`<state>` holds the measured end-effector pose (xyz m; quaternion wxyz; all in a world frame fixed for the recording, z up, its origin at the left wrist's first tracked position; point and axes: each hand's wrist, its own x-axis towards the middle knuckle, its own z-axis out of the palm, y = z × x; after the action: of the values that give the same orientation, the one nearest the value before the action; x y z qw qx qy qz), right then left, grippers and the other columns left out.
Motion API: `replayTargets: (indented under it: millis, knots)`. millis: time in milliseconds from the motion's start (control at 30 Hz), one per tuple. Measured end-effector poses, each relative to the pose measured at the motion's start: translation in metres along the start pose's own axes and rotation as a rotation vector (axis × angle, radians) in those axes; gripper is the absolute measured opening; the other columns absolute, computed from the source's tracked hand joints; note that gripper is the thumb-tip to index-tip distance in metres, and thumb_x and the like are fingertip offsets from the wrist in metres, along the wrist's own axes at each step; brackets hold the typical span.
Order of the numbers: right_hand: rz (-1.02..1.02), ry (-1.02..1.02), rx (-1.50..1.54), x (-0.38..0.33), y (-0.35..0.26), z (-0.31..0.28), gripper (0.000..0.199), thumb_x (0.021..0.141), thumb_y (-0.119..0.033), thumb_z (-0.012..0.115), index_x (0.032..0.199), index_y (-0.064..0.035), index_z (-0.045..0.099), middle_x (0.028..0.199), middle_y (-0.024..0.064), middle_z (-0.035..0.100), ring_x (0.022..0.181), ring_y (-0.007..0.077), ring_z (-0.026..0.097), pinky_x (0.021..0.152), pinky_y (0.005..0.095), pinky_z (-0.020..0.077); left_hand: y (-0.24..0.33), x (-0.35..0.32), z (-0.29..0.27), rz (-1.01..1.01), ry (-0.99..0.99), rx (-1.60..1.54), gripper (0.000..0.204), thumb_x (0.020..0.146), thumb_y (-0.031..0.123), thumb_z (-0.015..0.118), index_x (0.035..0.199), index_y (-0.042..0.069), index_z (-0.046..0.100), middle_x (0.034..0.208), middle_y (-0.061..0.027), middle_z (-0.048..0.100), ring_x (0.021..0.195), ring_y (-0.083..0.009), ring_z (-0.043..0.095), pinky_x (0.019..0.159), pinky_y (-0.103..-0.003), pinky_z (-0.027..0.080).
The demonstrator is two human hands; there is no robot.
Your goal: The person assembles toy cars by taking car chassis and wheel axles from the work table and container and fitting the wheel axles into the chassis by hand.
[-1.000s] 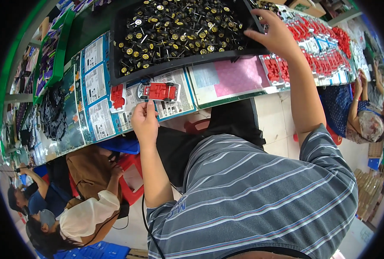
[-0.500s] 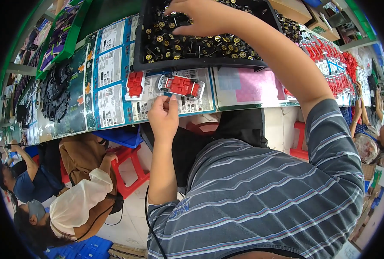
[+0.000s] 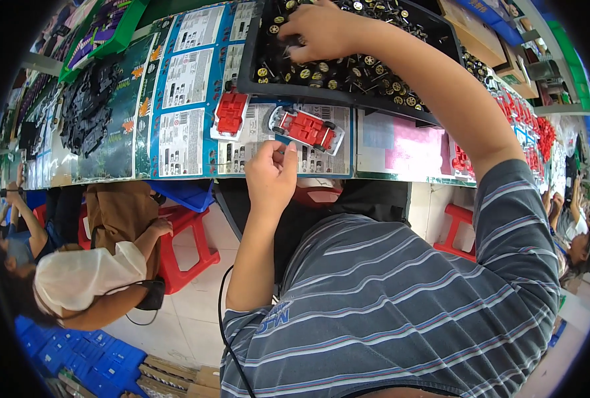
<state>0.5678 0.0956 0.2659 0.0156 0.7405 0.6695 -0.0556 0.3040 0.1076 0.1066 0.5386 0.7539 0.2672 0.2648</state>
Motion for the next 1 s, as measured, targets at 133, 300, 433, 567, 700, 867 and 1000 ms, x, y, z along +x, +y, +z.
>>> replayTargets:
  millis: [133, 300, 433, 567, 700, 867, 1000]
  knots:
    - [-0.01, 0.176, 0.074, -0.038, 0.013, -0.011, 0.042, 0.08, -0.03, 0.066, 0.107, 0.0016, 0.069, 0.103, 0.0236, 0.067, 0.102, 0.0408, 0.062, 0.092, 0.0473, 0.0491, 0.004, -0.001, 0.001, 0.03, 0.014, -0.02, 0.023, 0.091, 0.019, 0.069, 0.084, -0.002, 0.063, 0.061, -0.0077, 0.061, 0.052, -0.0141, 0.057, 0.051, -0.029, 0.044]
    - [-0.003, 0.437, 0.178, -0.07, 0.02, -0.009, 0.028, 0.081, -0.013, 0.066, 0.105, 0.0025, 0.066, 0.105, 0.0222, 0.063, 0.103, 0.039, 0.06, 0.094, 0.0436, 0.048, 0.003, -0.001, 0.002, 0.066, 0.022, 0.082, 0.022, 0.09, 0.018, 0.069, 0.085, -0.002, 0.063, 0.063, -0.0086, 0.062, 0.053, -0.0158, 0.058, 0.052, -0.03, 0.045]
    - [0.104, 0.639, 0.276, -0.085, 0.017, -0.015, 0.014, 0.081, -0.002, 0.067, 0.095, 0.0009, 0.065, 0.104, 0.0177, 0.063, 0.102, 0.0365, 0.061, 0.091, 0.0385, 0.0498, 0.007, -0.002, 0.004, 0.052, 0.027, 0.076, 0.021, 0.09, 0.017, 0.069, 0.087, -0.003, 0.064, 0.065, -0.0089, 0.064, 0.055, -0.0162, 0.06, 0.054, -0.03, 0.046]
    - [0.261, 0.695, 0.32, -0.099, 0.009, -0.019, 0.015, 0.083, -0.003, 0.07, 0.096, 0.0015, 0.065, 0.107, 0.0173, 0.066, 0.102, 0.0327, 0.065, 0.09, 0.0374, 0.0517, 0.003, -0.003, 0.003, 0.077, 0.03, 0.073, 0.021, 0.09, 0.017, 0.069, 0.088, -0.003, 0.064, 0.066, -0.0085, 0.065, 0.056, -0.0151, 0.06, 0.054, -0.029, 0.047]
    - [0.28, 0.833, 0.23, -0.11, 0.018, -0.005, 0.014, 0.084, -0.004, 0.07, 0.097, 0.0011, 0.066, 0.112, 0.0164, 0.066, 0.105, 0.0304, 0.065, 0.087, 0.0365, 0.0532, 0.005, -0.006, 0.003, 0.077, 0.01, 0.027, 0.021, 0.091, 0.017, 0.068, 0.088, -0.004, 0.063, 0.068, -0.0079, 0.065, 0.057, -0.0127, 0.058, 0.055, -0.028, 0.047]
    - [0.648, 0.819, 0.567, -0.133, -0.028, -0.015, 0.009, 0.088, -0.005, 0.071, 0.095, -0.0003, 0.068, 0.086, 0.0071, 0.069, 0.072, 0.0133, 0.064, 0.064, 0.027, 0.0518, -0.002, -0.014, 0.0, 0.036, -0.005, -0.034, 0.021, 0.092, 0.016, 0.067, 0.091, -0.004, 0.063, 0.071, -0.008, 0.066, 0.059, -0.011, 0.057, 0.056, -0.027, 0.047]
    - [0.384, 0.836, 0.945, -0.161, -0.063, 0.04, 0.017, 0.093, -0.005, 0.068, 0.109, 0.001, 0.068, 0.092, 0.0049, 0.072, 0.077, 0.0067, 0.065, 0.07, 0.021, 0.0529, 0.005, -0.03, 0.007, 0.083, -0.033, -0.197, 0.018, 0.092, 0.012, 0.069, 0.098, -0.003, 0.063, 0.078, -0.0047, 0.066, 0.064, -0.0063, 0.056, 0.056, -0.023, 0.044]
